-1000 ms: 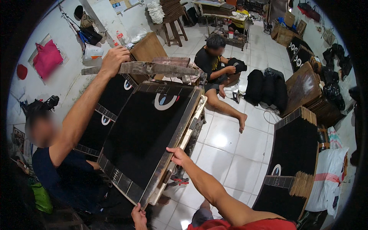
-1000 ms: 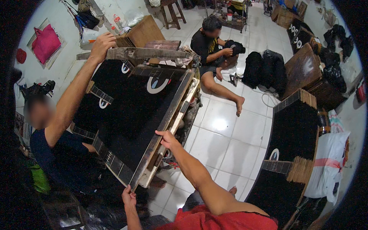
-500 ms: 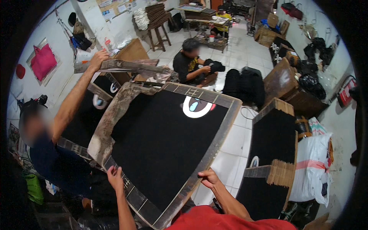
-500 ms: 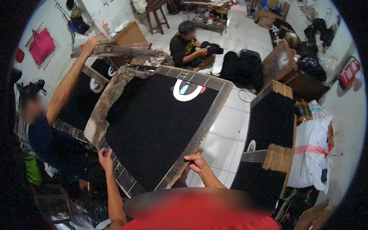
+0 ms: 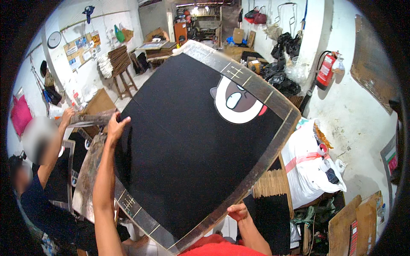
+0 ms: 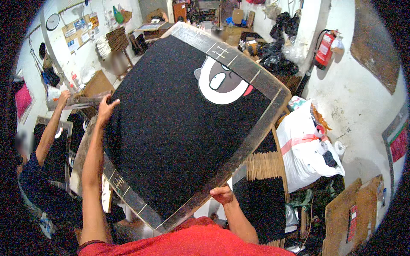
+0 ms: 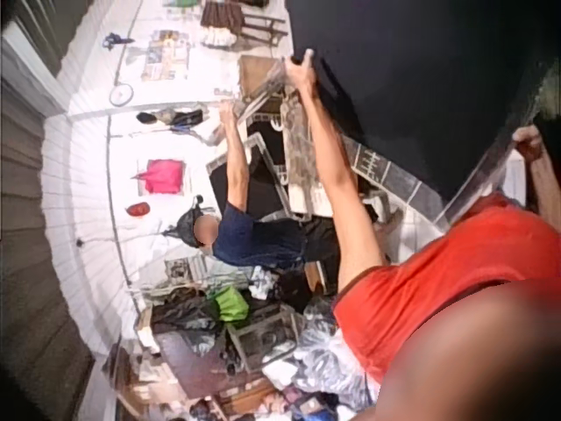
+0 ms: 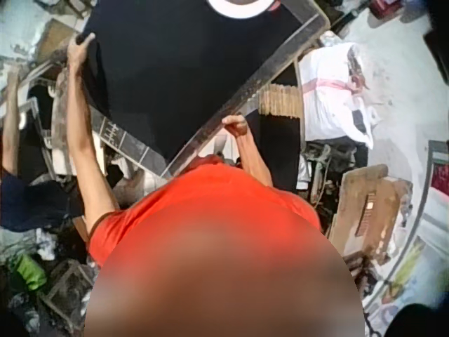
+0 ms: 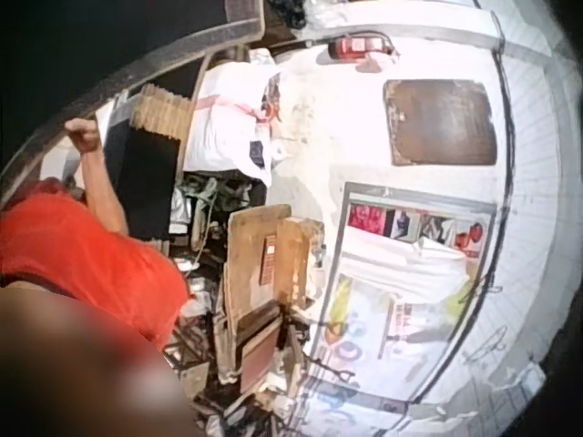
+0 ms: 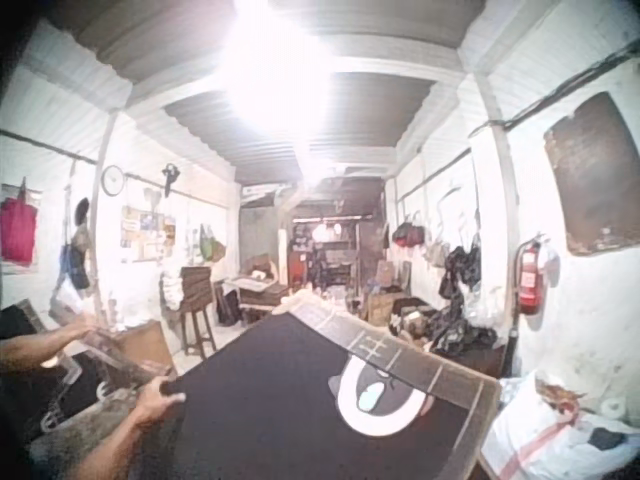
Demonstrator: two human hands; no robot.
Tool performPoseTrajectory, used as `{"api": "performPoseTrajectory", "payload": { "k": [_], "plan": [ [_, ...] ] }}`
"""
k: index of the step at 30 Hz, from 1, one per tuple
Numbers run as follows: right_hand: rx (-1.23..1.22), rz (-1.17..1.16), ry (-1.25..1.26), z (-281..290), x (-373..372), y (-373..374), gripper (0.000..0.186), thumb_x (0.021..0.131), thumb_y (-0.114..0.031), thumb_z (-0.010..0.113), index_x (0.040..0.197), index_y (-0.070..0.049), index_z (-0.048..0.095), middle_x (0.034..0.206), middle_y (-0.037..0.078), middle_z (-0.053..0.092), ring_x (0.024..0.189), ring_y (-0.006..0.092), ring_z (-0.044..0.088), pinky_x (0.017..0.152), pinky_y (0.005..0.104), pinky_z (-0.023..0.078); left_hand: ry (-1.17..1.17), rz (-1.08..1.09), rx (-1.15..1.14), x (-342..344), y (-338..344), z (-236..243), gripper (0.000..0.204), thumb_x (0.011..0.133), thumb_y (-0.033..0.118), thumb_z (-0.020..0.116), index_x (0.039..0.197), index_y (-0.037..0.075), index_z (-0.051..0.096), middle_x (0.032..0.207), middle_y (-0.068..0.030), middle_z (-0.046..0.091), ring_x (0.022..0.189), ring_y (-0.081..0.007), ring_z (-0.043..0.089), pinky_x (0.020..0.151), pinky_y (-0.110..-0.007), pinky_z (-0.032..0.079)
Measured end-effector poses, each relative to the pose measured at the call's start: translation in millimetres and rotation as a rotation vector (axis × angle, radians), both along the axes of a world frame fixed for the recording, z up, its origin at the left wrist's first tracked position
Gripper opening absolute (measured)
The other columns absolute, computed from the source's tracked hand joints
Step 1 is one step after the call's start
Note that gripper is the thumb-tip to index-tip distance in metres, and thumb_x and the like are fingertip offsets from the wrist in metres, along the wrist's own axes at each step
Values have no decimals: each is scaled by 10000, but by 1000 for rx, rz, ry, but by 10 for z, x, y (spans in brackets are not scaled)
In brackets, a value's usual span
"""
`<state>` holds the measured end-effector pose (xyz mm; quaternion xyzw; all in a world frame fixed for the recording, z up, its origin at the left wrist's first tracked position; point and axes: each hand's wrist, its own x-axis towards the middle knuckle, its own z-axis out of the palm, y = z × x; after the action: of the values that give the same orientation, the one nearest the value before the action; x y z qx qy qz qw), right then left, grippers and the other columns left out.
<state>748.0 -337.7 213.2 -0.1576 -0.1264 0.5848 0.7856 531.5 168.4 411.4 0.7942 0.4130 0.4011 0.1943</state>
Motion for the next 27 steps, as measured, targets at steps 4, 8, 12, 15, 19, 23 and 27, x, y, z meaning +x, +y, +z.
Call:
{"api": "performPoseTrajectory", "payload": {
  "k": [4, 8, 12, 15, 19, 23, 27],
  "plan": [
    [-26, -93, -13, 84, 118, -208, 681, 549, 138, 633, 1200, -32, 523, 1125, 129, 598, 1032, 307, 579, 916, 435, 456, -37, -104, -172, 630, 107, 807, 612, 727, 470, 696, 1027, -57, 613, 934, -132, 637, 861, -203, 593, 771, -305, 451],
    [-79, -102, 11, -205, 184, -335, 601, 582, 138, 621, 1161, -11, 551, 1096, 134, 612, 977, 290, 607, 861, 410, 490, -138, -183, -300, 992, -133, 1224, 432, 747, 452, 705, 694, 29, 633, 613, -1, 558, 502, -69, 469, 474, -232, 355],
    [-266, 24, 25, -750, 217, -287, 378, 685, 52, 644, 1060, 28, 602, 988, 166, 645, 846, 276, 650, 754, 378, 527, -207, -244, -269, 1162, -347, 1260, 375, 754, 372, 728, 622, 50, 590, 573, 26, 521, 480, -55, 433, 449, -220, 320],
    [-667, 274, -343, -917, 1, -260, 321, 785, -134, 669, 1064, 16, 620, 1047, 180, 632, 899, 288, 637, 739, 360, 517, -198, -335, -216, 1208, -472, 1102, 347, 747, 299, 748, 584, 63, 552, 558, 39, 502, 484, -43, 418, 441, -212, 305],
    [-831, 561, -1581, -369, -412, -53, 466, 765, -231, 625, 1162, 5, 561, 1097, 209, 600, 1014, 337, 582, 882, 355, 459, -157, -487, -102, 1305, -744, 683, 313, 717, 231, 764, 567, 72, 540, 552, 69, 463, 515, -28, 385, 460, -227, 294],
    [-576, -534, -1960, 742, -342, 594, 347, 742, -49, 621, 1078, 28, 587, 1144, 206, 575, 1082, 338, 549, 918, 398, 443, 3, -589, 313, 1416, -1040, 207, 359, 629, 319, 799, 602, 44, 571, 563, -42, 545, 525, -161, 511, 512, -307, 395],
    [-726, -765, -2303, 1508, -13, 1234, 518, 714, -42, 620, 1216, -8, 496, 1271, 185, 481, 1183, 345, 456, 989, 465, 348, 150, -776, 513, 1529, -1248, -287, 435, 585, 424, 790, 581, 83, 521, 570, -40, 538, 562, -217, 558, 553, -342, 417]
  ]
}}
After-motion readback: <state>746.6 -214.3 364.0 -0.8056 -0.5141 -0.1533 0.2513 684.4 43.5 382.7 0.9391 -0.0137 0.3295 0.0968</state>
